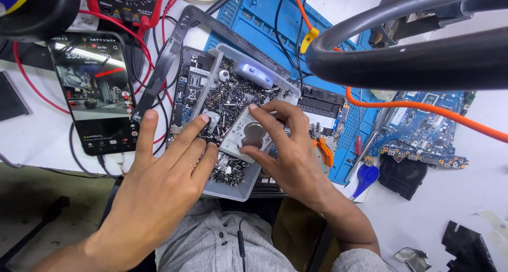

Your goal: A person is reassembling a laptop by installing internal components and fastening screws using a screwdriver.

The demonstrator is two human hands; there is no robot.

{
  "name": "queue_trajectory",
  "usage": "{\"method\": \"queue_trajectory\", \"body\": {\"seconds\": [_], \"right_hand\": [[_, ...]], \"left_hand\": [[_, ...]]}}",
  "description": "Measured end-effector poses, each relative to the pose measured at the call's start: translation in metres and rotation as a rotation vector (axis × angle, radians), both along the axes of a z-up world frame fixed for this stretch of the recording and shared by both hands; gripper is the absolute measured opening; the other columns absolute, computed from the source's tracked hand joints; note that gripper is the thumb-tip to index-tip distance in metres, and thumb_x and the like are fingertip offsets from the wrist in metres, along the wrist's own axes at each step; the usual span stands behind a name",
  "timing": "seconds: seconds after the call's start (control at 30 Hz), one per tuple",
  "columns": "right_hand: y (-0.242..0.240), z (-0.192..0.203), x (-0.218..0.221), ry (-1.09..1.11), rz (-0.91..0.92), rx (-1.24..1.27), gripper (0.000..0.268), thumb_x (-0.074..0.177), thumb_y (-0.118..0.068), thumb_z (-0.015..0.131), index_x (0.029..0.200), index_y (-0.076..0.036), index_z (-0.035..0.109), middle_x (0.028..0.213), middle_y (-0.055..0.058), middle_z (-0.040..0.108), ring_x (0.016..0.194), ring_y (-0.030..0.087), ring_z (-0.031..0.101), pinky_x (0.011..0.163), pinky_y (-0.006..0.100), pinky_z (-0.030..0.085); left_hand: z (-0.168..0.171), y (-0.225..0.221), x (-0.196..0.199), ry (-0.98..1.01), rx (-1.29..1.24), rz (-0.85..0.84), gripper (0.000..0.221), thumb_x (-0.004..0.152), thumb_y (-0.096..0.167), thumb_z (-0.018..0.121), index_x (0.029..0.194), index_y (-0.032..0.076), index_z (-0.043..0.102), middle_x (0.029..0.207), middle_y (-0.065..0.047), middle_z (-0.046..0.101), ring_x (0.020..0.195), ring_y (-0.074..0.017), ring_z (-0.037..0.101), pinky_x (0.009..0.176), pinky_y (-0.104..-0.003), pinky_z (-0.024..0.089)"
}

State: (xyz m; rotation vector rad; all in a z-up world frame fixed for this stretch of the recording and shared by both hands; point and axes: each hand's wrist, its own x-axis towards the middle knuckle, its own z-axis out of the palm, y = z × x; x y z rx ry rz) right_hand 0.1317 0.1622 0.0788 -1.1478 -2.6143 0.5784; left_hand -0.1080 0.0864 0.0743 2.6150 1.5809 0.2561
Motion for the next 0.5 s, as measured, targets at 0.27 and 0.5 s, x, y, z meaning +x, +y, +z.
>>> {"method": "queue_trajectory", "body": {"seconds": [0.27,0.5], "right_hand": [[0.020,0.012,0.012,0.178,0.022,0.114,0.052,0.100,0.002,0.084,0.142,-0.002,0.053,0.125,0.022,0.062,0.114,0.035,0.067,0.097,0.043,0.061],[0.029,0.004,0.010,0.289,-0.069,0.255,0.038,0.095,0.000,0.087,0.124,0.003,0.063,0.112,0.023,0.066,0.101,0.035,0.070,0.091,0.044,0.062]], "left_hand": [[0.010,0.001,-0.007,-0.250,0.106,-0.045,0.014,0.097,0.002,0.061,0.092,0.015,0.065,0.092,-0.005,0.064,0.106,-0.0243,0.069,0.115,-0.063,0.035],[0.008,-0.008,-0.005,-0.264,-0.056,-0.161,0.015,0.085,-0.001,0.059,0.087,0.013,0.061,0.091,-0.006,0.061,0.087,-0.0212,0.064,0.120,-0.057,0.038]]}}
